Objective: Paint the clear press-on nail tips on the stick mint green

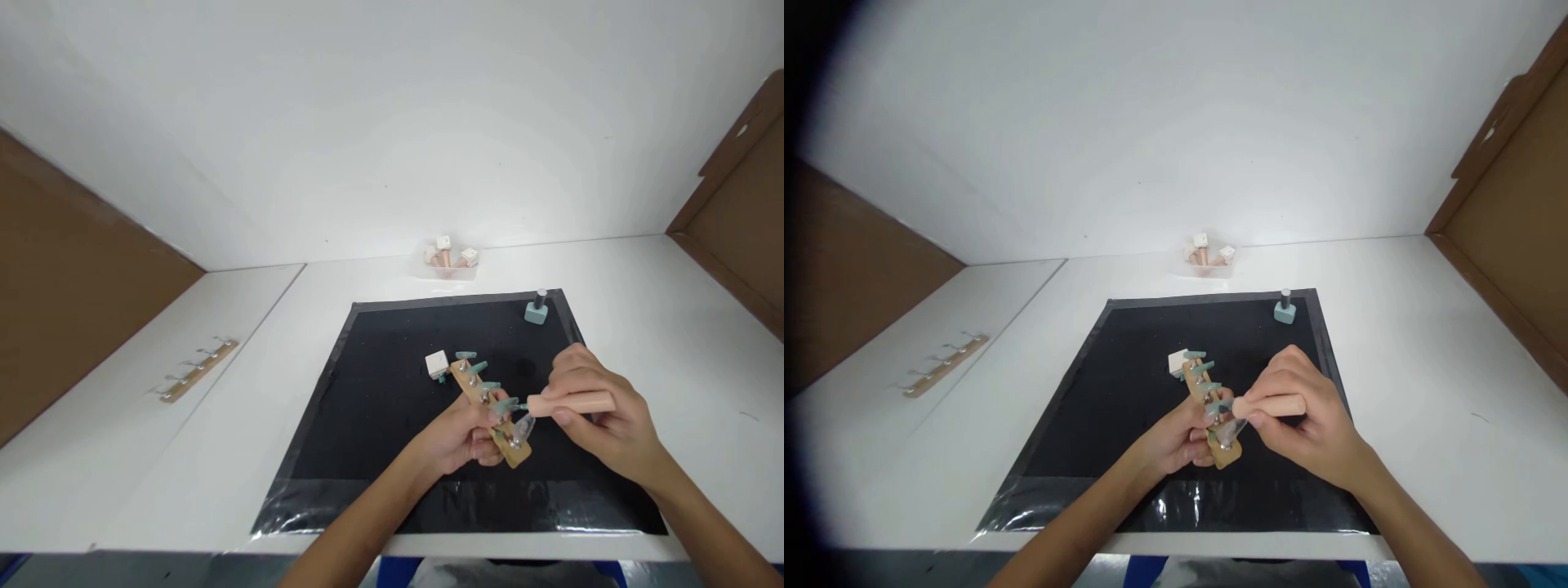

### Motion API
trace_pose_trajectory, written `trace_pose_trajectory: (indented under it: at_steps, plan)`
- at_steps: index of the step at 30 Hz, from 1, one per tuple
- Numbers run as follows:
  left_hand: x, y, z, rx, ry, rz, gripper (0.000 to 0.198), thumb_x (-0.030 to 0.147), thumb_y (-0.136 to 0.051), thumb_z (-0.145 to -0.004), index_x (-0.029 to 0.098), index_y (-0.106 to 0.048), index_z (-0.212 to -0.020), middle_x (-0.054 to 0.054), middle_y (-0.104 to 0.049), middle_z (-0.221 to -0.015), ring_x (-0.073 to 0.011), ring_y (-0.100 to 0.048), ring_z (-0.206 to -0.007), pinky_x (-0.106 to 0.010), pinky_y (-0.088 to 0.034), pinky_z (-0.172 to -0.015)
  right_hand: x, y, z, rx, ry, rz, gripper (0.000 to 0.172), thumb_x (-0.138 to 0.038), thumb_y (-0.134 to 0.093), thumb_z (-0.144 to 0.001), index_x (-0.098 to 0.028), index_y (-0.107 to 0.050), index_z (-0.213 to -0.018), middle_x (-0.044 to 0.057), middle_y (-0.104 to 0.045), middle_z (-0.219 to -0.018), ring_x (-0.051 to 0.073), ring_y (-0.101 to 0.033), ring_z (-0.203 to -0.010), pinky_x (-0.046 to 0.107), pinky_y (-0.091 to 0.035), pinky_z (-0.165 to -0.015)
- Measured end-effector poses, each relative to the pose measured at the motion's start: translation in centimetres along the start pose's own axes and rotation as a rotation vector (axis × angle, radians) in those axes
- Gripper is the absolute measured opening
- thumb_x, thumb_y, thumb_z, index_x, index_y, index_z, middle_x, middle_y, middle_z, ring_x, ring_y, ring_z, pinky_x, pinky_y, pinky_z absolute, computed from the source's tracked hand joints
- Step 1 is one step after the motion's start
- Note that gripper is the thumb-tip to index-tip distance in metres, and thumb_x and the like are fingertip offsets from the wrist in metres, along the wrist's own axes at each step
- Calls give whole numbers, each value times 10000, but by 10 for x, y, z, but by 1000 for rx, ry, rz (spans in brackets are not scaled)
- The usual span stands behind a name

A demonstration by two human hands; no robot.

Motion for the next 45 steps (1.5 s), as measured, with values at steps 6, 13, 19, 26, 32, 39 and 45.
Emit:
trace_pose_trajectory:
  at_steps: [6,13,19,26,32,39,45]
  plan:
    - [-2,2,1,-14,-1,34,267,255,-734,-592,190,-504,-711,136,-338,-355,-16,-181,-269,-156,-192,-334,2,-5,1,-77,-24,-80,146,-225,-601,-874,-285,-656,-994,19,-702,-755,195,-583,-708,346,-445,-601]
    - [-2,1,0,-4,20,22,274,248,-732,-566,186,-494,-686,137,-330,-339,-12,-181,-259,-154,-183,-329,-1,-3,0,-73,-1,30,162,-156,-615,-843,-279,-638,-947,0,-695,-731,188,-573,-696,347,-440,-623]
    - [-2,1,1,43,31,-7,333,287,-761,-528,185,-471,-656,136,-304,-335,-15,-186,-269,-160,-182,-322,-1,-1,-1,-20,2,96,180,-125,-600,-831,-281,-652,-904,-10,-694,-698,178,-579,-645,355,-443,-619]
    - [-2,5,3,64,15,20,311,262,-757,-542,181,-491,-682,133,-318,-346,-16,-206,-288,-155,-177,-333,6,0,3,65,-77,-130,95,-293,-572,-898,-287,-662,-930,18,-677,-723,190,-578,-663,354,-465,-592]
    - [-4,3,1,-38,10,26,300,281,-755,-577,188,-488,-676,133,-336,-348,-15,-199,-267,-153,-190,-326,6,-8,3,-45,-91,-136,119,-235,-592,-886,-280,-656,-976,14,-692,-757,180,-576,-697,331,-454,-599]
    - [-4,2,1,-26,25,7,331,292,-769,-552,183,-473,-652,131,-322,-345,-13,-195,-268,-153,-189,-330,-2,-7,-2,-78,12,1,153,-121,-600,-834,-260,-617,-894,0,-682,-707,174,-566,-663,337,-434,-597]
    - [-2,3,2,8,17,-1,363,327,-780,-531,187,-470,-655,138,-318,-336,-15,-175,-265,-151,-194,-311,-8,-3,-5,-26,95,70,186,-71,-573,-807,-246,-607,-858,-3,-652,-653,172,-553,-606,339,-429,-574]
Point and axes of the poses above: each hand's wrist, its own z-axis away from the middle knuckle, its own y-axis out of the back of the hand, x = y × z, the point moved 5 cm from there along -z, towards the middle knuckle
